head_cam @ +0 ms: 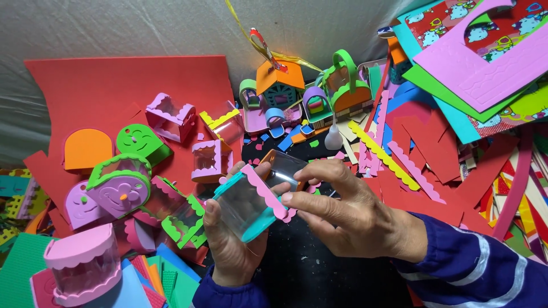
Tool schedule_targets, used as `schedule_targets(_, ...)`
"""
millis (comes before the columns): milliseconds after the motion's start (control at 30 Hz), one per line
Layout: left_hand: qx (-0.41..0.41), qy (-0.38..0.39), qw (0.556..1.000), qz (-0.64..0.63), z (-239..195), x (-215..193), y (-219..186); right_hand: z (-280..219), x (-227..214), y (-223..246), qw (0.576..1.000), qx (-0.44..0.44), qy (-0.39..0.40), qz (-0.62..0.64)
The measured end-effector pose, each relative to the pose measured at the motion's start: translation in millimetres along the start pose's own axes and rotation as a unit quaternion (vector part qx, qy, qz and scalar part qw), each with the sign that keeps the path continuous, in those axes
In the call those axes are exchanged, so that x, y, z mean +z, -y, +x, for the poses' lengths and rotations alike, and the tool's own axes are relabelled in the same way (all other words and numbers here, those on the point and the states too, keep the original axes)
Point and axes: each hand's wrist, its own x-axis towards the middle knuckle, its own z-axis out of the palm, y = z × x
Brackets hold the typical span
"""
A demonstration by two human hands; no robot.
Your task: Assembling and decorating small gift containers using foam pieces, glue, and scissors.
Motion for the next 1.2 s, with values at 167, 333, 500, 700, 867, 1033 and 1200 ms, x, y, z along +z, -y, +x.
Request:
schedule_targets(167, -0.038, -0.044, 0.998, -0.003, -0.4, 6.9, 1.2, 2.3, 0.5, 1.1, 0.997, -0.007, 0.029, 0.072)
schedule_targets(333, -0.057, -0.02, 0.998, -0.014, -2.4, 2.0, 4.9, 2.6, 1.0, 2.2, 0.992, 0.013, 0.028, 0.124)
schedule_targets(500, -0.015, 0.094, 0.986, 0.136, -7.3, 15.6, -3.9, -5.2, 3.0, -0.2, 0.965, 0.174, -0.028, 0.192)
schedule_targets(700, 0.087, 0.036, 0.93, 0.355, -9.1, 15.0, 1.6, -6.5, 11.6, 2.3, 0.874, 0.29, -0.096, 0.378)
schedule_targets(867, 0.114, 0.024, 0.909, 0.4, -8.5, -2.1, -6.1, -10.0, 19.1, 7.9, 0.808, 0.394, -0.108, 0.425)
schedule_targets(1033, 0.111, 0.079, 0.923, 0.359, -3.4, 4.1, -9.8, -18.4, 35.9, 9.7, 0.716, 0.433, -0.137, 0.53)
schedule_targets(1200, 0.073, 0.036, 0.956, 0.283, 0.0, -1.7, -7.6, -14.7, 37.4, 5.9, 0.704, 0.467, -0.103, 0.525)
